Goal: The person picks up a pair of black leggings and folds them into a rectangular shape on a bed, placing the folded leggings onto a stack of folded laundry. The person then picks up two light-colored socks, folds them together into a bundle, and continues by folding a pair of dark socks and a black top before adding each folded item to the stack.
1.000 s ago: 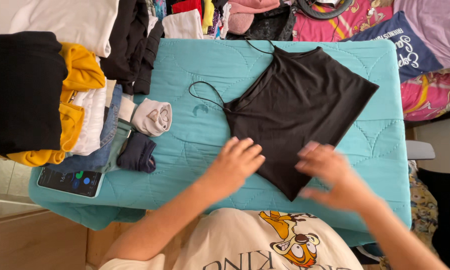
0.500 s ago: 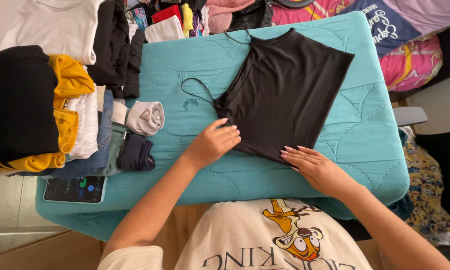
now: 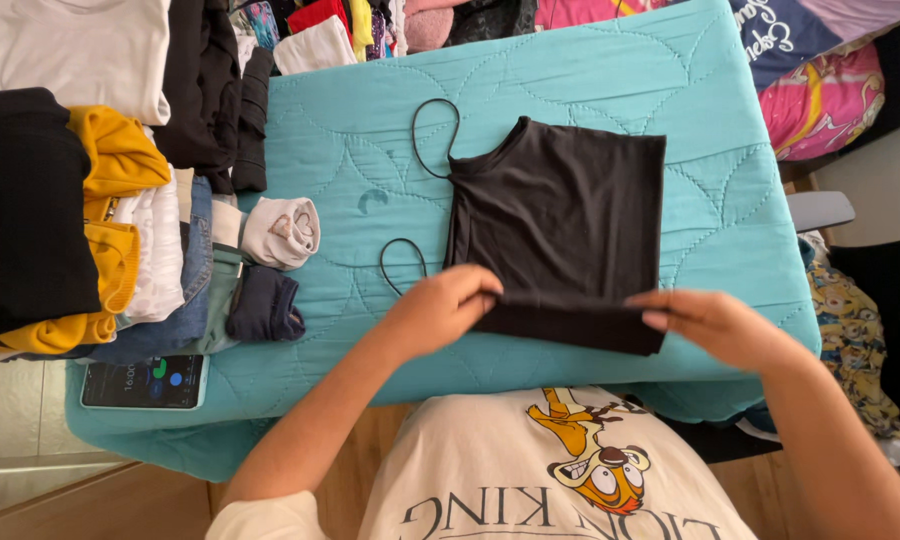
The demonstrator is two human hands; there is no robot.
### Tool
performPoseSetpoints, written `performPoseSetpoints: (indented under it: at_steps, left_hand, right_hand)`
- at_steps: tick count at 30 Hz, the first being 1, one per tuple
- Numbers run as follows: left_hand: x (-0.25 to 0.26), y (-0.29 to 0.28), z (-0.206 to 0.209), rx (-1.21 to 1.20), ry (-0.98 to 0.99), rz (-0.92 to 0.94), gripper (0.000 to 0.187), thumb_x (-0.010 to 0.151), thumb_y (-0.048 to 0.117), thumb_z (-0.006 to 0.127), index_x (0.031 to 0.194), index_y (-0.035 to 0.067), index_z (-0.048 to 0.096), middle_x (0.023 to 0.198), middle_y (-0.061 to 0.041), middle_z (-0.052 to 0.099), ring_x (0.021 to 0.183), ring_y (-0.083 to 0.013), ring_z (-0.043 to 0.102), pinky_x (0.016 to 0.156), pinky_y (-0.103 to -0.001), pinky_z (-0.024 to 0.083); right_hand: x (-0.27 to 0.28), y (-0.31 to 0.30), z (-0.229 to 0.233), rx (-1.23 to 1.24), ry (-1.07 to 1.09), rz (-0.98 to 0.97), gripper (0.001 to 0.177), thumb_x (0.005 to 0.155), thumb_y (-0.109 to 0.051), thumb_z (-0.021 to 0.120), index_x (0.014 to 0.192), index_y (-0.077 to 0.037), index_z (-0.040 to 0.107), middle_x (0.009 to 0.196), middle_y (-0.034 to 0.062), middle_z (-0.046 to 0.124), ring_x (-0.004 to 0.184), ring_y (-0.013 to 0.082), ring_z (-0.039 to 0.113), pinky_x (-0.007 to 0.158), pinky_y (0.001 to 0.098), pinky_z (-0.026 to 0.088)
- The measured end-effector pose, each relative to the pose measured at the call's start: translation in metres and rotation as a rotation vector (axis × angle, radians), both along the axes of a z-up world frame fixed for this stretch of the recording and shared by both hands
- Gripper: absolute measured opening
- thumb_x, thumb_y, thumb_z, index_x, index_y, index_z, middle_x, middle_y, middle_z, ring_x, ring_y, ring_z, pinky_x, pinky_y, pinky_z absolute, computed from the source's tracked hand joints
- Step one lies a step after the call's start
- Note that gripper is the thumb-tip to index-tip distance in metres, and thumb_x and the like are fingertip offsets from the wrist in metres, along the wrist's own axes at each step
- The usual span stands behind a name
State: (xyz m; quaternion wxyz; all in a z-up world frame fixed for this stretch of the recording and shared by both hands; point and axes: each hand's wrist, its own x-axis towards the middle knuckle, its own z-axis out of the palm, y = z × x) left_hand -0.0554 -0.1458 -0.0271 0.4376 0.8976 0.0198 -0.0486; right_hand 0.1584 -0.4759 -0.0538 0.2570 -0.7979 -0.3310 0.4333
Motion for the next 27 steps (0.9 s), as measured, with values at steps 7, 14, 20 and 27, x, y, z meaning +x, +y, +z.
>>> performPoseSetpoints:
  at_steps: [7, 14, 20, 27]
  left_hand:
    - [0.116, 0.026, -0.013, 0.092, -0.175, 0.325, 0.026, 0.107, 0.019, 0.040, 0.124, 0.007, 0.055, 0.126, -0.010, 0.063, 0.112, -0.0320, 0.063, 0.082, -0.046, 0.049]
    - [0.205, 0.058, -0.083, 0.333, -0.188, 0.400, 0.017, 0.108, 0.024, 0.046, 0.111, 0.010, 0.054, 0.103, -0.007, 0.059, 0.070, -0.0355, 0.056, 0.052, -0.050, 0.036]
    - [0.197, 0.068, -0.091, 0.620, -0.441, 0.468, 0.042, 0.096, 0.052, 0.066, 0.099, 0.011, 0.061, 0.098, -0.007, 0.057, 0.087, -0.0329, 0.055, 0.067, -0.047, 0.046]
    - [0.163, 0.079, -0.036, 0.520, 0.129, 0.263, 0.065, 0.080, 0.066, 0.074, 0.121, 0.018, 0.058, 0.121, -0.003, 0.062, 0.120, -0.0327, 0.053, 0.099, -0.053, 0.039]
  right_hand:
    - [0.081, 0.066, 0.005, 0.370, -0.052, -0.419, 0.030, 0.108, -0.016, 0.057, 0.135, -0.005, 0.066, 0.103, 0.0056, 0.065, 0.095, 0.0140, 0.061, 0.084, 0.0333, 0.057]
    - [0.129, 0.102, -0.016, 0.217, -0.389, -0.449, 0.026, 0.108, -0.025, 0.060, 0.125, -0.009, 0.070, 0.104, 0.0047, 0.071, 0.096, 0.0179, 0.063, 0.083, 0.0338, 0.047]
    - [0.119, 0.107, -0.012, 0.181, -0.551, -0.438, 0.054, 0.098, -0.039, 0.071, 0.142, -0.009, 0.060, 0.138, 0.0131, 0.045, 0.100, 0.0269, 0.061, 0.095, 0.0431, 0.050]
    - [0.136, 0.108, -0.016, 0.054, -0.553, -0.320, 0.059, 0.087, -0.047, 0.083, 0.127, -0.006, 0.068, 0.118, 0.0124, 0.059, 0.102, 0.0297, 0.062, 0.090, 0.0422, 0.050]
